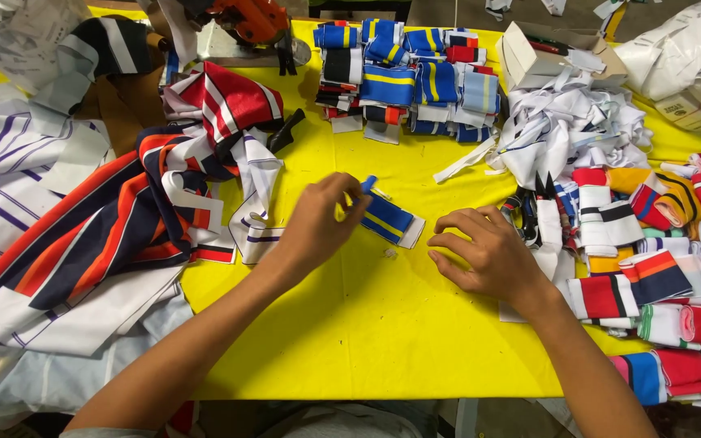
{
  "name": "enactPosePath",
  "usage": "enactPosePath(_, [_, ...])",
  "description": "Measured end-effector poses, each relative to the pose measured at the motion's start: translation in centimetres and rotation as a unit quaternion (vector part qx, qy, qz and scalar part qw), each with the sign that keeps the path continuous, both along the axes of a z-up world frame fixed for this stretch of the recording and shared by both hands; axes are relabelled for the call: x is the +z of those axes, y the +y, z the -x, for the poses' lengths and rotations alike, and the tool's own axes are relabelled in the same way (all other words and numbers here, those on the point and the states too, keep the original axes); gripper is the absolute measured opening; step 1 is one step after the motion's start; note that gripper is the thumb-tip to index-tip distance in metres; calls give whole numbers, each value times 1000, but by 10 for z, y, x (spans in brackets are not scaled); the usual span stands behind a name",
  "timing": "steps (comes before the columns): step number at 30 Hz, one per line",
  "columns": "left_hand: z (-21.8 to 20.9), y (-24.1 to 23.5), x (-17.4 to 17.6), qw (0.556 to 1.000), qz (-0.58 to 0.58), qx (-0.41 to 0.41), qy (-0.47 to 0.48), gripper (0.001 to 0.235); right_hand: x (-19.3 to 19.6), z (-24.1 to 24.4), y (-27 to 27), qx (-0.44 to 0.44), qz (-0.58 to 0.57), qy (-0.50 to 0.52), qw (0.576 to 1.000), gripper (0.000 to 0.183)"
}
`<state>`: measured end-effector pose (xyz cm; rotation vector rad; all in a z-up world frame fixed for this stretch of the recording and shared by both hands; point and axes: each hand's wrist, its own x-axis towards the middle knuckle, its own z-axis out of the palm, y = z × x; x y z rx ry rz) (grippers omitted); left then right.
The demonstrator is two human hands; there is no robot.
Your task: Folding and stacking fabric strips into organized piles on a work table.
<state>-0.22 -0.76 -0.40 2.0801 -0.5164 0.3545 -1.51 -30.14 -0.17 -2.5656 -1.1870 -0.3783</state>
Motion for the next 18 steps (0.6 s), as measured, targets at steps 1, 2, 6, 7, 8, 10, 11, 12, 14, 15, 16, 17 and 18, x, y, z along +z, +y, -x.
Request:
enactPosePath(1, [6, -2, 9, 1000, 0, 1, 2, 12, -2, 0, 0, 1, 0, 2, 1000, 24])
enactPosePath(2, [11, -6, 18, 999, -27, -32, -15, 14, -3, 0, -1, -7, 3, 4, 1000, 24])
enactPosePath(6, [12, -9, 16, 993, -81, -58, -58, 15, -5, 1, -8, -26, 17, -3, 1000, 23])
enactPosePath(7, [8, -7, 11, 993, -83, -60, -57, 15, -3, 0, -6, -28, 15, -3, 999, 23])
enactPosePath(8, [6, -6, 5, 994, -92, -23, -48, 15, 0, 1, -5, -34, 10, -6, 999, 23])
enactPosePath(10, [4, -1, -1, 994, -101, 13, -38, 14, 4, 2, -1, -42, 5, -9, 999, 24])
enactPosePath(11, [4, 2, -2, 992, -121, 41, -19, 19, 6, 2, 1, -51, -2, -7, 999, 25])
enactPosePath(12, [4, 5, -2, 988, -141, 71, -2, 24, 8, 2, 4, -59, -10, -6, 998, 26])
enactPosePath(14, [3, 3, -6, 984, -157, 80, 19, 26, 12, -1, 10, -66, -6, -4, 998, 25])
enactPosePath(15, [3, 2, -9, 980, -173, 89, 41, 27, 13, -2, 13, -74, -3, -2, 997, 24])
enactPosePath(16, [4, 0, -10, 980, -174, 90, 43, 27, 11, -3, 16, -73, -3, 0, 997, 24])
enactPosePath(17, [4, -2, -11, 980, -165, 91, 59, 24, 10, -5, 18, -80, -5, 7, 997, 25])
enactPosePath(18, [3, -4, -11, 981, -156, 91, 72, 22, 9, -7, 20, -86, -6, 12, 996, 25])
